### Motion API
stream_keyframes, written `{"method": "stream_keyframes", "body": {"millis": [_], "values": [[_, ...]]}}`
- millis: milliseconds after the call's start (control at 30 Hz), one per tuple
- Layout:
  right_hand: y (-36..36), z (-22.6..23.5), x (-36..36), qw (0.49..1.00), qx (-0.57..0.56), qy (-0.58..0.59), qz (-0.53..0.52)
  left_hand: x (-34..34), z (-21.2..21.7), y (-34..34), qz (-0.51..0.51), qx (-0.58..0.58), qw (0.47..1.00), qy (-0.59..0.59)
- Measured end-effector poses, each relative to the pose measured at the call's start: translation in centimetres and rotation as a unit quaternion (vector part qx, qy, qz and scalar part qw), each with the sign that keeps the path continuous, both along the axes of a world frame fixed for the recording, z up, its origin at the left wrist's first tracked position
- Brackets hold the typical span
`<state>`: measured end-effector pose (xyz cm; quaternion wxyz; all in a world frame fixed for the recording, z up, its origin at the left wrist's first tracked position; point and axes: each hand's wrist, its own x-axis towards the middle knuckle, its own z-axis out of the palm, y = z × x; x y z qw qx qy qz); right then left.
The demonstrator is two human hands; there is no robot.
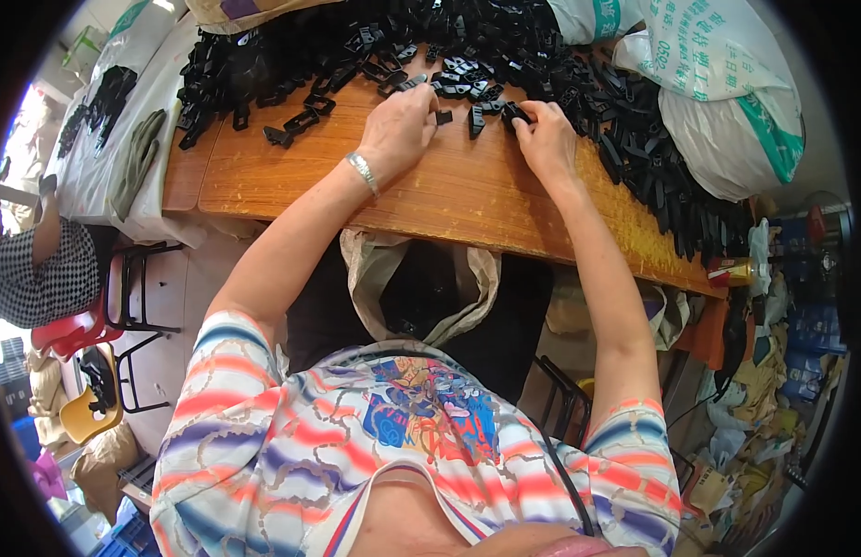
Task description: Assembling small black plastic buckle or clip components at a manufacturing workbench.
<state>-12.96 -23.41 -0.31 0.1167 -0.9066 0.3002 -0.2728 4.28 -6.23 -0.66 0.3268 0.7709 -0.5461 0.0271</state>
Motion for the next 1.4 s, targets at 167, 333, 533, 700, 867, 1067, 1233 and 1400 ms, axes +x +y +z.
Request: {"method": "stream_keyframes", "body": {"millis": [167,333,533,700,867,1067,1233,1400], "values": [[2.5,-0.2,-2.3,0.995,0.063,-0.071,0.011,-2.1,-0.1,2.8,-0.139,-0.085,0.987,-0.009],[5.8,1.0,-3.0,0.983,0.123,-0.099,0.099,-2.1,-1.0,3.0,-0.222,-0.085,0.969,-0.064],[8.0,1.6,-1.5,0.971,0.116,-0.100,0.181,-2.0,-0.8,3.3,-0.195,-0.078,0.976,0.063],[8.1,1.7,-0.2,0.967,0.102,-0.073,0.223,-1.7,-1.0,3.6,-0.127,-0.117,0.981,0.089],[7.5,0.9,1.1,0.968,0.063,-0.051,0.238,-0.8,-1.4,3.7,-0.099,-0.056,0.994,0.000],[7.5,0.9,1.1,0.970,0.041,-0.044,0.238,-0.5,-1.3,3.6,-0.100,-0.014,0.995,0.022],[8.0,0.9,0.8,0.971,0.033,-0.026,0.237,-0.3,-1.3,3.4,-0.105,-0.011,0.994,0.015],[9.4,0.2,0.3,0.961,-0.124,0.016,0.246,-0.2,-1.1,3.5,-0.116,-0.030,0.993,0.007]]}}
